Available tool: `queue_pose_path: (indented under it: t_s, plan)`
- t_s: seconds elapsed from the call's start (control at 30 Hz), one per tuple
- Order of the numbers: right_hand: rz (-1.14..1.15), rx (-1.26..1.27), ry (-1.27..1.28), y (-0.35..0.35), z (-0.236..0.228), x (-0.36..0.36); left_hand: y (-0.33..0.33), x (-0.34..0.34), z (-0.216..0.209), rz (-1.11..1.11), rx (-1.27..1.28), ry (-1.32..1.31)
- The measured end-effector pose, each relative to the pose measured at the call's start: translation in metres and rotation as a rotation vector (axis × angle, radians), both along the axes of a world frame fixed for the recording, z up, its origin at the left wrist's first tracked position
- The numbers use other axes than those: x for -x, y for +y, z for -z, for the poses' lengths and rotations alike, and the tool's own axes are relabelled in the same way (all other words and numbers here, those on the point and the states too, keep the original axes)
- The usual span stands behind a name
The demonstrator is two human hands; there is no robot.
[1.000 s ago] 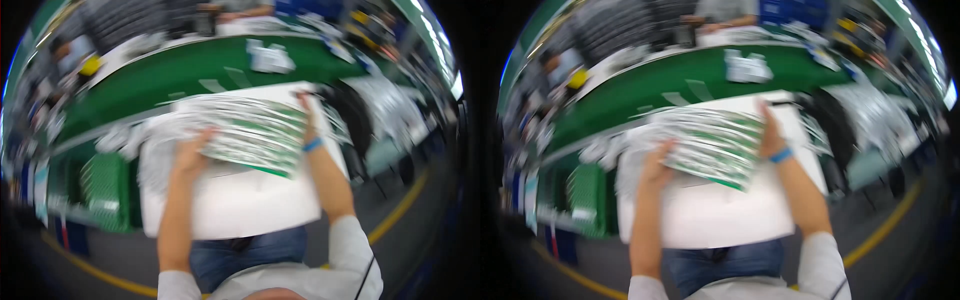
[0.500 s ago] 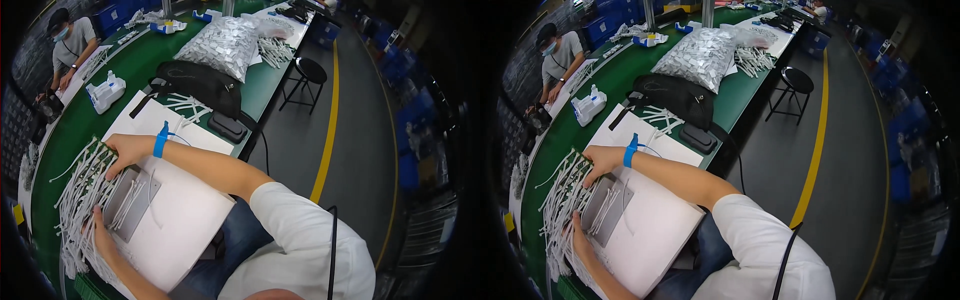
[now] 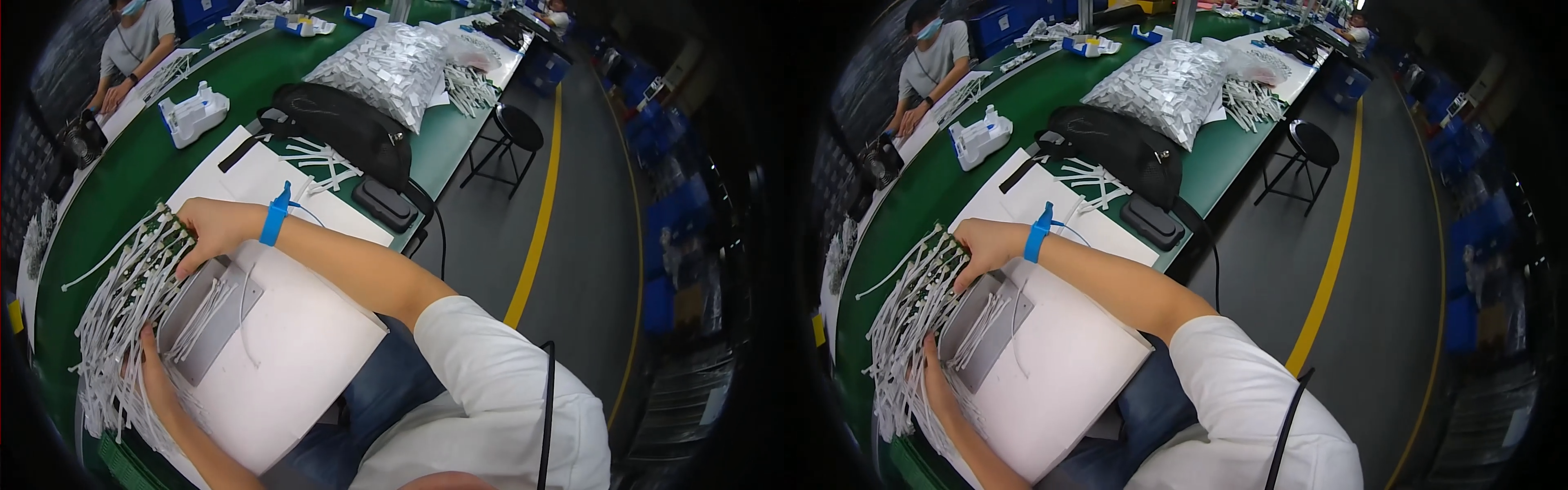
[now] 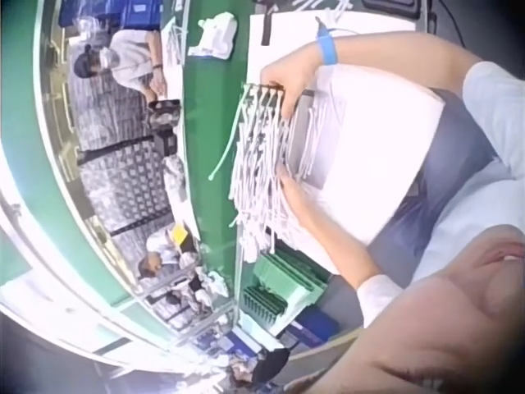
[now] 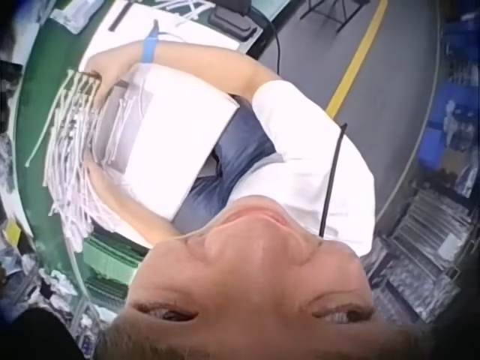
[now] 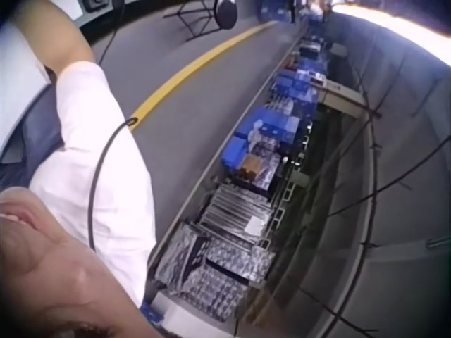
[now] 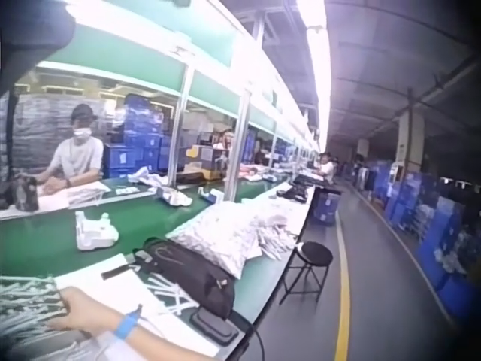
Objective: Assembling white wire bundles into green plastic connector blocks on a factory production line.
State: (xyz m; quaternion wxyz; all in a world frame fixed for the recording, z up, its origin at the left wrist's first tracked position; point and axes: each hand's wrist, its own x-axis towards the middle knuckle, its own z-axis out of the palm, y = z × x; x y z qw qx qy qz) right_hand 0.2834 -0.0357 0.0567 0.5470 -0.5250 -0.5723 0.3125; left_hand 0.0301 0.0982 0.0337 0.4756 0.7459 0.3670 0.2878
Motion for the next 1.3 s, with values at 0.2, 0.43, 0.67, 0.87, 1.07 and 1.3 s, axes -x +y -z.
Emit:
queue_pose_path:
  t_s: [0.2,0.43,0.67,0.87,1.07,1.3]
  plan:
    - [0.023,0.015,-0.14,0.017,0.001,0.013,0.022,0.025,0.015,0.005,0.163,-0.009]
    - [0.086,0.117,-0.061,-0.009,-0.019,0.007,-0.001,-0.003,0.0,0.025,-0.079,-0.119]
    - [0.111,0.105,-0.084,0.0,-0.008,0.007,-0.004,0.002,-0.005,0.023,-0.077,-0.087]
    - [0.091,0.128,-0.088,-0.01,-0.013,0.005,-0.001,0.0,-0.008,0.053,-0.118,0.168]
    - [0.079,-0.082,-0.014,0.003,-0.008,0.025,0.036,0.027,0.032,0.186,0.263,0.563]
    - [0.383,-0.078,0.12,0.02,0.018,0.03,0.005,0.0,-0.013,0.085,0.281,-0.061]
